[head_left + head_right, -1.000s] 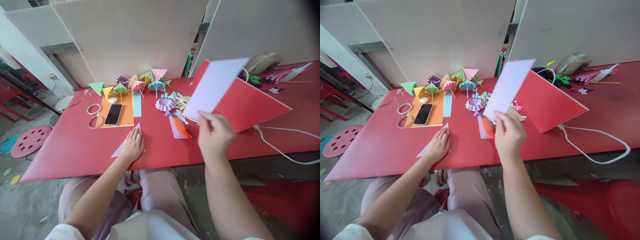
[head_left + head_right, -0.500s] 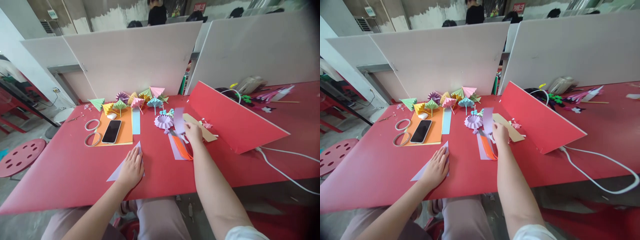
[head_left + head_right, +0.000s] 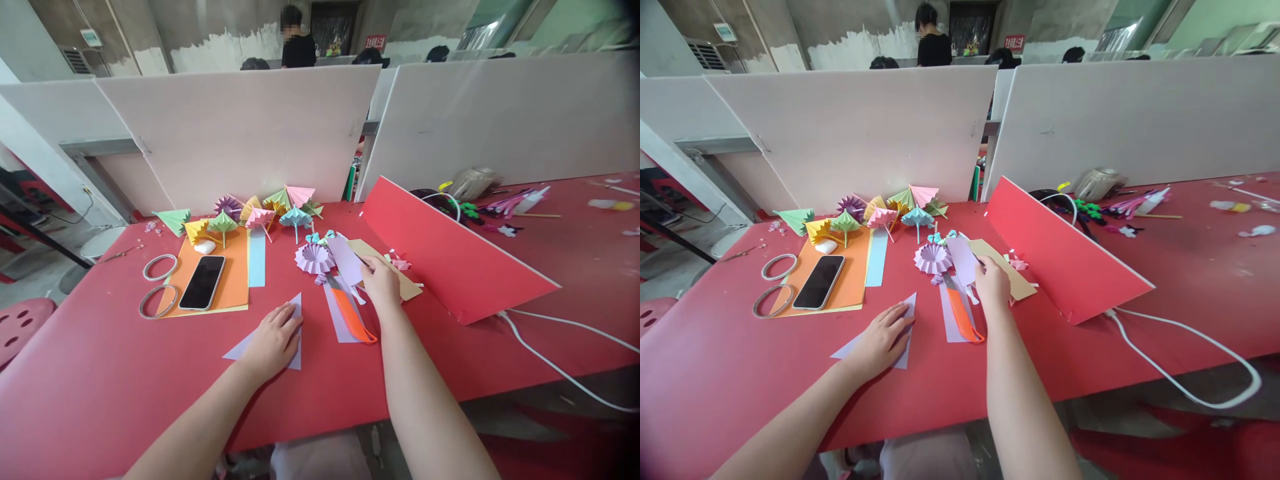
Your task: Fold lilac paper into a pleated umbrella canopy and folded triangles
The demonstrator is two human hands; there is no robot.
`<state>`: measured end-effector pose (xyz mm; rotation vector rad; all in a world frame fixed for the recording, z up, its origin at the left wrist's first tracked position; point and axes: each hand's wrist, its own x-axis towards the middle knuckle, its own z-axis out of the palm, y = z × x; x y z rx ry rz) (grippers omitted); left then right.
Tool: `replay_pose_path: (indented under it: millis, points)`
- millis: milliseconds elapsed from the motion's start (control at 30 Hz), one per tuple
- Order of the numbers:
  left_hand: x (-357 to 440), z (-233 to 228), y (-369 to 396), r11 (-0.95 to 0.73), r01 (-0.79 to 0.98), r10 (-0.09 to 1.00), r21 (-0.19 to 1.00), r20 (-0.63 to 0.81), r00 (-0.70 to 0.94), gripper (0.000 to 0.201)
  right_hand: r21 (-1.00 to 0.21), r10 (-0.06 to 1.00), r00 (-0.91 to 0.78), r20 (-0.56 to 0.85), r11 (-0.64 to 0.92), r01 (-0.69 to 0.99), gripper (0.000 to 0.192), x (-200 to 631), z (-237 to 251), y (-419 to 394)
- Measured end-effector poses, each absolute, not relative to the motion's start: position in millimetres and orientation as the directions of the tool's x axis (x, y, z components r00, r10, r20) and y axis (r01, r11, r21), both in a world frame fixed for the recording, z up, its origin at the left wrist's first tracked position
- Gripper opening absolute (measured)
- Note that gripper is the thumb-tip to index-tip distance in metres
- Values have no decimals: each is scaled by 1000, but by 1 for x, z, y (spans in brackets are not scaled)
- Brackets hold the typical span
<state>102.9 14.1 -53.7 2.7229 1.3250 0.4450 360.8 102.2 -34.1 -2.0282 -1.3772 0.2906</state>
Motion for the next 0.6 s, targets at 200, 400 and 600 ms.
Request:
replay_pose_path:
  millis: [200, 400, 600]
  points:
    - [91, -52, 22, -510, 852, 846, 120, 249, 471, 30, -643, 838, 412, 359, -98, 759, 35, 367, -44, 108]
    - [99, -49, 20, -563, 823, 819, 77, 187, 543, 36, -659, 769, 481, 421, -105, 745, 34, 370, -52, 115]
    - [101, -48, 20, -560, 824, 822, 83, 179, 540, 39, -704, 650, 556, 517, -45, 708, 36, 368, -50, 119]
